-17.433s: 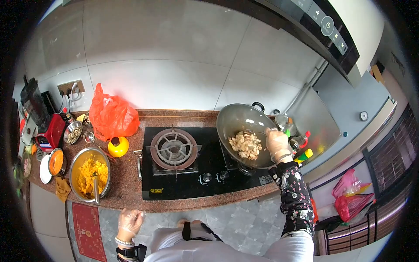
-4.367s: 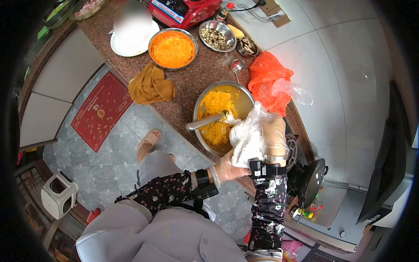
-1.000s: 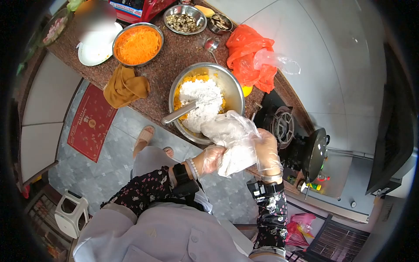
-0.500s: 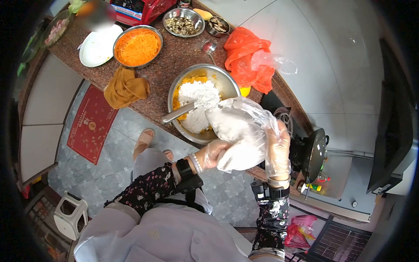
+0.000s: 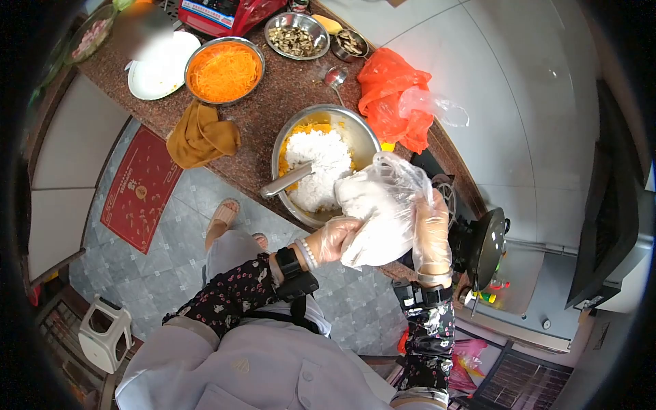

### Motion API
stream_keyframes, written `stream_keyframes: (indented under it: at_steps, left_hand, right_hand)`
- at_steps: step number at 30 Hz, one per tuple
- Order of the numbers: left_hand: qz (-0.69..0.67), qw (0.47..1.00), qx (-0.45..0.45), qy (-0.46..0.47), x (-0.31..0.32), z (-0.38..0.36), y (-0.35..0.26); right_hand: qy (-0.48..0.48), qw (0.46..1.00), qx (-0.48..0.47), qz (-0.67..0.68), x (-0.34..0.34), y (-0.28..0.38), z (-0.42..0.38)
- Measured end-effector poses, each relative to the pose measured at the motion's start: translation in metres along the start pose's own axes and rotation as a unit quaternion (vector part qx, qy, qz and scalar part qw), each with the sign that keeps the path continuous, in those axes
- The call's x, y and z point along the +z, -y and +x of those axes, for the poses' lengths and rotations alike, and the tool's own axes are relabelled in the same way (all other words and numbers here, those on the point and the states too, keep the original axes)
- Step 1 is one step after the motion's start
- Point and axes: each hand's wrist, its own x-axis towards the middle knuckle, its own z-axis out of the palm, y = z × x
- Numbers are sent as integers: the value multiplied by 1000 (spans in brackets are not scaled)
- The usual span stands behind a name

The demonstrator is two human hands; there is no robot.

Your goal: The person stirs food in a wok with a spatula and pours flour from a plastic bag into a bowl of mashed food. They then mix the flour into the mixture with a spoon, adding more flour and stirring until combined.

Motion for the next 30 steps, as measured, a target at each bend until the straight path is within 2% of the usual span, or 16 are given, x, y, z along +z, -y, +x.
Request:
stream_keyframes:
  at_steps: [3, 6, 7, 9, 12, 15, 16, 18, 19, 21, 22, 25, 26, 27, 28, 30]
  left_hand:
    - [1, 1000, -4, -7, 8, -3, -3]
    - [-61, 998, -17, 11, 22, -3, -5]
    - [-38, 999, 4, 10, 26, -5, -6]
    - [7, 999, 47, 11, 33, -9, -9]
    - [132, 985, 109, -7, 34, -11, -16]
    - [140, 980, 131, -48, 44, -10, -25]
    - [114, 982, 152, -20, 43, -10, -25]
    - [62, 978, 193, 38, 42, -6, -24]
    - [1, 988, 146, 53, 40, -6, -27]
    - [-119, 988, 50, 82, 32, -7, -37]
    - [-135, 986, 61, 81, 31, -7, -37]
    - [81, 992, 87, -47, 43, -19, -47]
    - [215, 961, 97, -142, 53, -26, -52]
    - [345, 903, 106, -233, 73, -38, -60]
    - [465, 819, 113, -317, 84, -46, -67]
    - [584, 736, 198, -278, 79, -55, -101]
  right_hand:
    - [-14, 999, -21, -22, -6, 8, 1]
    - [-19, 998, -43, -46, -6, 28, -1]
    - [-16, 997, -58, -51, -7, 31, 0]
    - [-24, 997, -17, -71, -5, 47, -5]
    - [-13, 993, -7, -118, -8, 58, -9]
    - [-3, 993, -19, -114, -6, 76, -12]
    - [-6, 994, -24, -110, -5, 81, -12]
    - [4, 983, 1, -182, -11, 91, -5]
    - [8, 976, 13, -218, -13, 96, -3]
    - [24, 980, 8, -197, -10, 101, -2]
    - [45, 982, -6, -181, -12, 99, -1]
    - [92, 984, -19, -151, -16, 97, 3]
    - [98, 984, -22, -149, -16, 95, 3]
    - [104, 983, -26, -146, -17, 93, 3]
    - [91, 987, -24, -132, -15, 91, 2]
    - [103, 986, -47, -122, -16, 87, 3]
